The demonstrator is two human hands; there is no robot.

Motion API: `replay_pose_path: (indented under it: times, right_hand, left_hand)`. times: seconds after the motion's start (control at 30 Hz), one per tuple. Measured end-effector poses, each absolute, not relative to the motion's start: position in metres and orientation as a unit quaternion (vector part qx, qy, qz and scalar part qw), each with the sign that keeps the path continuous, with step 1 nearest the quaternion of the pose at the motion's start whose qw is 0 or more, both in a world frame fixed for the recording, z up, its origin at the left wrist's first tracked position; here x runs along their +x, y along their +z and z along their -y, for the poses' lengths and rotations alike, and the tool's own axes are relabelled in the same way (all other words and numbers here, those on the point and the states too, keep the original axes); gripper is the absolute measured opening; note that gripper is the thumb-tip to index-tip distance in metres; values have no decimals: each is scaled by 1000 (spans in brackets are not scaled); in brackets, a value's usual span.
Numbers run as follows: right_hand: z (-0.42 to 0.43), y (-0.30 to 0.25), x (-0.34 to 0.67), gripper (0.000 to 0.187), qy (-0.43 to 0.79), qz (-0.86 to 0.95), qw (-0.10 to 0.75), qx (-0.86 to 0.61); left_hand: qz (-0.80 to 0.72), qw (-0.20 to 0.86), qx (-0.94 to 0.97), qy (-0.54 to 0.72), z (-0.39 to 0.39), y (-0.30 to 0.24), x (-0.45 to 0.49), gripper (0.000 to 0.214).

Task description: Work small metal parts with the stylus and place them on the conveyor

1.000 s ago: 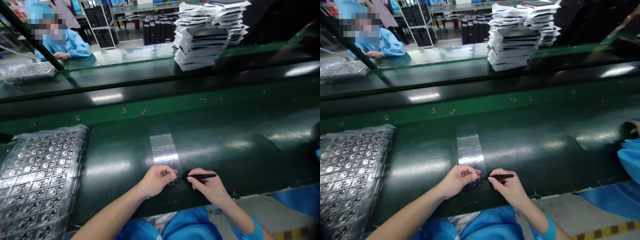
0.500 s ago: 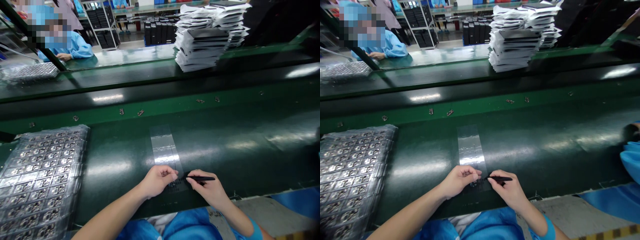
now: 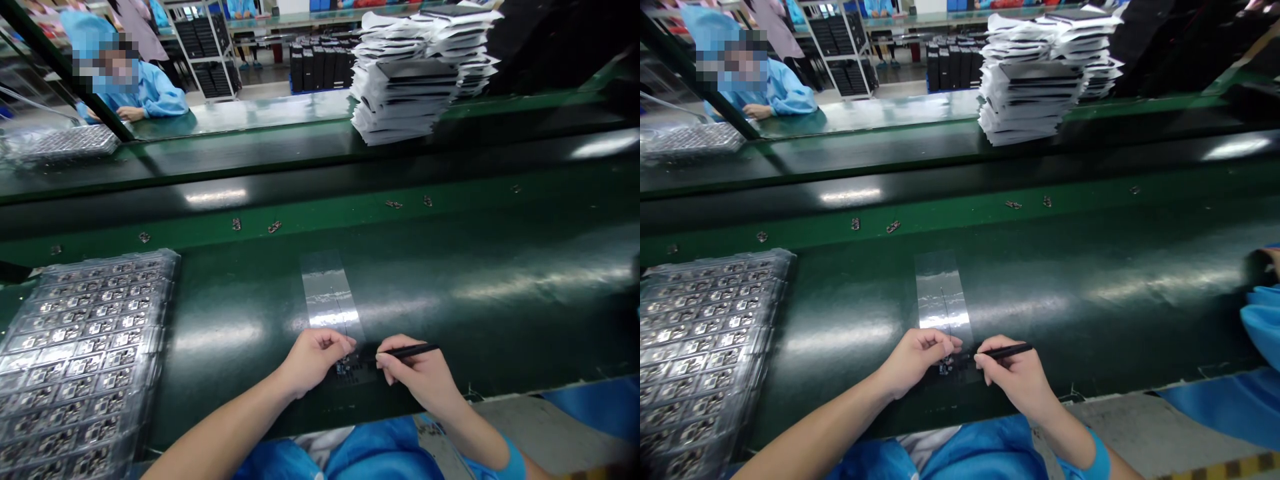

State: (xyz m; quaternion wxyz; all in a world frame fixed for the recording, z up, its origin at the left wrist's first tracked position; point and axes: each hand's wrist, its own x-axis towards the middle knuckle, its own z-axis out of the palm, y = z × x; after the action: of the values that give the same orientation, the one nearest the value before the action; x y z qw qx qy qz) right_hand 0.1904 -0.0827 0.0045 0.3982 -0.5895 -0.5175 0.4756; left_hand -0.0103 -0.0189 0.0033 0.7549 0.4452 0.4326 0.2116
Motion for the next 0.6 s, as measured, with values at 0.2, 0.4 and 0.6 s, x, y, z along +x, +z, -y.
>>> replay_pose_path:
  times: [0.2,0.4,0.6]
  right_hand:
    - [63,23,178,16,461,554,396,-569]
    - [59,19,177,16,448,562,398,-570]
    - [61,15,177,15,445,564,399,-570]
  left_hand:
    - [-447,763,406,231,17,6,-12,24]
    - [-447,768,392,239,17,7,-10,23]
    - [-438,768,397,245,18,5,-11,21]
